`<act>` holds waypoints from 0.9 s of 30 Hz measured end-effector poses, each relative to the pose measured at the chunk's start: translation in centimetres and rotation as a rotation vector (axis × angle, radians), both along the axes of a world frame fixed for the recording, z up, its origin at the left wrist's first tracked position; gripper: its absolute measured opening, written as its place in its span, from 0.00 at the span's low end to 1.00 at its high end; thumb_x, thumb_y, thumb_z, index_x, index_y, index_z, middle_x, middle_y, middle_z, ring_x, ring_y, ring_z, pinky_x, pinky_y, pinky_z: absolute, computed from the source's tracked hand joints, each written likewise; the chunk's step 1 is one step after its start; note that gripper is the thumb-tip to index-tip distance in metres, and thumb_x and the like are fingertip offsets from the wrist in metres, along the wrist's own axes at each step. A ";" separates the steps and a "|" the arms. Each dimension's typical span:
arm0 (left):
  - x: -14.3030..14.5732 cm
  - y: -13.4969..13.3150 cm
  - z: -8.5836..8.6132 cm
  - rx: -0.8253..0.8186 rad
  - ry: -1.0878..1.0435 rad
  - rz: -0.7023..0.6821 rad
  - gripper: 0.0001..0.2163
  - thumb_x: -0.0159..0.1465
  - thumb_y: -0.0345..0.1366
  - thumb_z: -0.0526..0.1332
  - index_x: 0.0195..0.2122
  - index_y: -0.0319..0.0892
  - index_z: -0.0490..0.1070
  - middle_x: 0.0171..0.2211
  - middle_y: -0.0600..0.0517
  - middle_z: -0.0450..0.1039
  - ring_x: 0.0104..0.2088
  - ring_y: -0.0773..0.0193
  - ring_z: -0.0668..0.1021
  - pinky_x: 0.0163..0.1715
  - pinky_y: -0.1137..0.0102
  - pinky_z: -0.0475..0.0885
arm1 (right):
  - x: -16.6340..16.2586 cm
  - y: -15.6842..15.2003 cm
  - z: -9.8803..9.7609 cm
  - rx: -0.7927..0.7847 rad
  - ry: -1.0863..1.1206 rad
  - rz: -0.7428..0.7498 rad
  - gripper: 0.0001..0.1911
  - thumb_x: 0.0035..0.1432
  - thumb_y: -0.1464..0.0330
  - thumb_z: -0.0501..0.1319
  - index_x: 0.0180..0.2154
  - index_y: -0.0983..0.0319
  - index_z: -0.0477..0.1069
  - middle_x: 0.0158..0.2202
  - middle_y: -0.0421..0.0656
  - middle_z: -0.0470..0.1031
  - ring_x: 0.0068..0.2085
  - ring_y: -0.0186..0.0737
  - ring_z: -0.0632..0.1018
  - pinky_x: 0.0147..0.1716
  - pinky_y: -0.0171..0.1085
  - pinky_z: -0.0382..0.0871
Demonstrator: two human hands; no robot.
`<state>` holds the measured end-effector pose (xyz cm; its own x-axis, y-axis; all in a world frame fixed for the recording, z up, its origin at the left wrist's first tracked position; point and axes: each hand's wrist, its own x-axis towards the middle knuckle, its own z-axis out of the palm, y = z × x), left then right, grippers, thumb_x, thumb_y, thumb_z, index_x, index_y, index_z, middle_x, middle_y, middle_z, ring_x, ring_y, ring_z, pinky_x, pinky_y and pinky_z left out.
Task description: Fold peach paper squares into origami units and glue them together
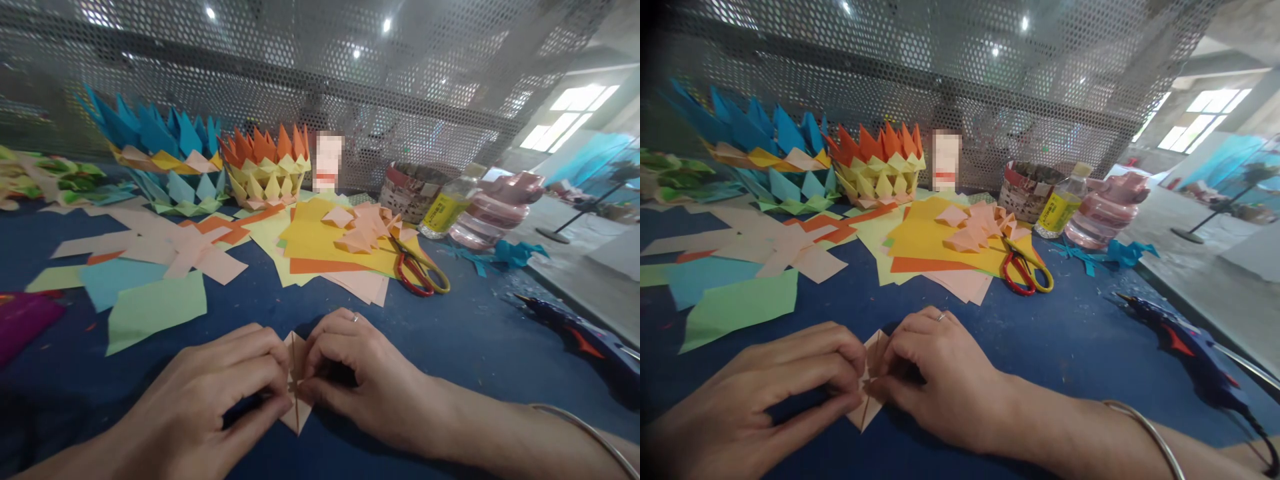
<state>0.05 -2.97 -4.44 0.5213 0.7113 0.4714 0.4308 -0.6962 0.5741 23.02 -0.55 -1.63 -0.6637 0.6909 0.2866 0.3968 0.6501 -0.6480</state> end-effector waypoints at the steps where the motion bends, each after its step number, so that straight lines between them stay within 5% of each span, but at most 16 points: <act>1: -0.1 0.0 0.0 0.002 0.010 -0.001 0.12 0.75 0.33 0.55 0.32 0.46 0.71 0.34 0.56 0.75 0.35 0.69 0.78 0.32 0.74 0.72 | 0.0 0.0 0.0 0.005 -0.002 0.001 0.08 0.63 0.73 0.71 0.32 0.61 0.75 0.35 0.39 0.80 0.40 0.37 0.78 0.44 0.36 0.69; 19: -0.1 -0.3 -0.2 0.200 0.134 0.028 0.09 0.77 0.31 0.52 0.44 0.44 0.72 0.44 0.51 0.73 0.43 0.66 0.77 0.40 0.74 0.71 | 0.0 0.1 0.1 0.015 -0.042 0.002 0.08 0.59 0.74 0.73 0.34 0.63 0.75 0.36 0.40 0.79 0.41 0.38 0.77 0.44 0.38 0.67; 27: 1.1 -1.0 -0.7 0.765 0.184 0.102 0.17 0.74 0.20 0.50 0.33 0.41 0.73 0.29 0.55 0.76 0.32 0.63 0.76 0.38 0.64 0.68 | 0.0 0.1 0.5 -0.021 -0.029 0.009 0.08 0.61 0.72 0.73 0.34 0.64 0.75 0.38 0.41 0.77 0.42 0.37 0.76 0.48 0.37 0.68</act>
